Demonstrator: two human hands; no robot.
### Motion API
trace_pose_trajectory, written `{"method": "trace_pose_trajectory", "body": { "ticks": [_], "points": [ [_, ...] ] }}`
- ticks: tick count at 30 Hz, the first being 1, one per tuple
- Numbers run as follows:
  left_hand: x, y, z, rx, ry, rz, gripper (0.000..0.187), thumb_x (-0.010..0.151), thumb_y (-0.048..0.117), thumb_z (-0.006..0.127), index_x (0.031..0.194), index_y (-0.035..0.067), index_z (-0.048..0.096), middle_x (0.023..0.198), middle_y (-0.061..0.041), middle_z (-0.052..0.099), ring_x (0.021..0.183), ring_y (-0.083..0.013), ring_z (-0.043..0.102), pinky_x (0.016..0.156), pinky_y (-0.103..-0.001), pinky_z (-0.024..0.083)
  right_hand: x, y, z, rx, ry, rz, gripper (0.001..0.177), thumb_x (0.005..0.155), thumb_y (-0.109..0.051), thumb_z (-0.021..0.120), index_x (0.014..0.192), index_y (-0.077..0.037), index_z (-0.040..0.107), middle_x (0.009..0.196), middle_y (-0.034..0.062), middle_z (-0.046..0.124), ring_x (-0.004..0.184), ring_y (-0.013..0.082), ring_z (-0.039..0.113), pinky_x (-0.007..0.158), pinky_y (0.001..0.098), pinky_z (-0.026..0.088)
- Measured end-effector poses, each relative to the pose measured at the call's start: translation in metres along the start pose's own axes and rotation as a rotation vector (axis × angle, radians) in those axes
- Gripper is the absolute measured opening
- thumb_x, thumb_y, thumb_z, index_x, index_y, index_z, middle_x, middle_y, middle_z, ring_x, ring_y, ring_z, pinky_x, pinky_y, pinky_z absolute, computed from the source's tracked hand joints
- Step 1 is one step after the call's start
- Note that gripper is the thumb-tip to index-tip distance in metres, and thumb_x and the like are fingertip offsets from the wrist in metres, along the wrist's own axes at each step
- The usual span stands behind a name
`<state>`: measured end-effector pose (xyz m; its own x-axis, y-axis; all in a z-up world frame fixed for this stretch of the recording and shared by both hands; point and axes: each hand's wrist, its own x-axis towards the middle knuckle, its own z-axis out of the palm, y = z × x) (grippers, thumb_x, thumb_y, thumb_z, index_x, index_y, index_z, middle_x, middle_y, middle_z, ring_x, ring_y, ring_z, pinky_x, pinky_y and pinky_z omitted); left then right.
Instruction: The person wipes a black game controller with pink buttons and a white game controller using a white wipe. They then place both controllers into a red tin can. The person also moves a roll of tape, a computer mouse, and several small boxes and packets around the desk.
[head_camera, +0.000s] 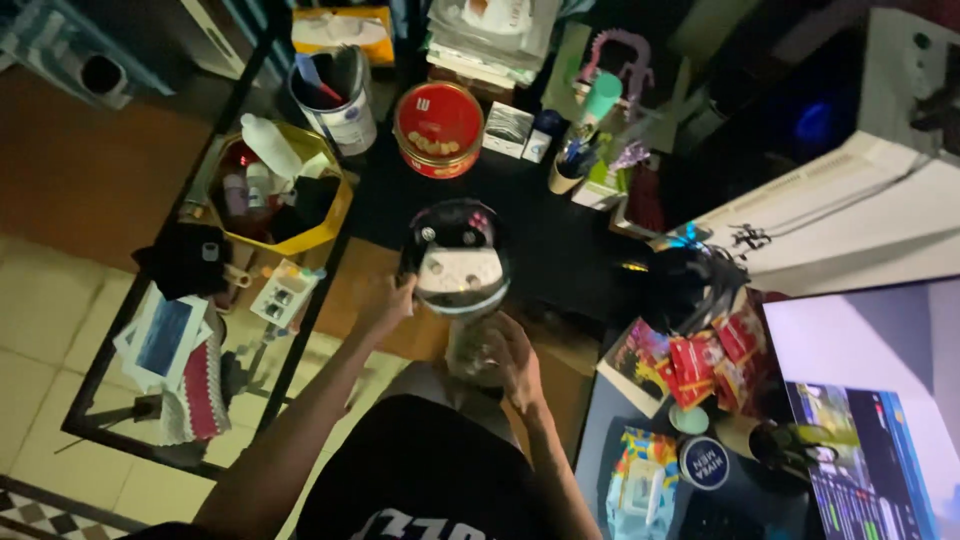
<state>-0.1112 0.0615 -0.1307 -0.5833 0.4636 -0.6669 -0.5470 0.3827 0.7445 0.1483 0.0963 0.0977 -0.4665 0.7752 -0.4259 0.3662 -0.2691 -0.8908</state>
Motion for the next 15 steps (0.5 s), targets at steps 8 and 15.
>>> {"method": "trace_pose_trajectory", "body": {
  "ticks": [8,15],
  "points": [
    [0.096,0.167,-0.011,1.012,0.120,0.446,0.034,0.088,0.058,0.066,0.075,0.027,0.071,0.065,0.007,0.072,0.060,-0.0098,0.072,0.057,-0.026,0.055,0.063,0.133,-0.029,0.156,0.146,0.156,0.048,0.099,-0.031,0.062,0.139,-0.003,0.062,0.132,0.0285,0.062,0.110,0.0405,0.068,0.080,0.0458,0.064],
    [0.201,0.206,0.004,1.287,0.096,1.296,0.039,0.057,0.013,0.094,0.071,0.005,0.058,0.069,-0.016,0.067,0.055,-0.0323,0.062,0.046,-0.043,0.045,0.056,0.163,-0.028,0.292,0.286,0.479,0.053,0.099,-0.038,0.052,0.140,-0.007,0.063,0.118,0.0162,0.074,0.094,0.0312,0.073,0.075,0.0418,0.059]
  ]
}}
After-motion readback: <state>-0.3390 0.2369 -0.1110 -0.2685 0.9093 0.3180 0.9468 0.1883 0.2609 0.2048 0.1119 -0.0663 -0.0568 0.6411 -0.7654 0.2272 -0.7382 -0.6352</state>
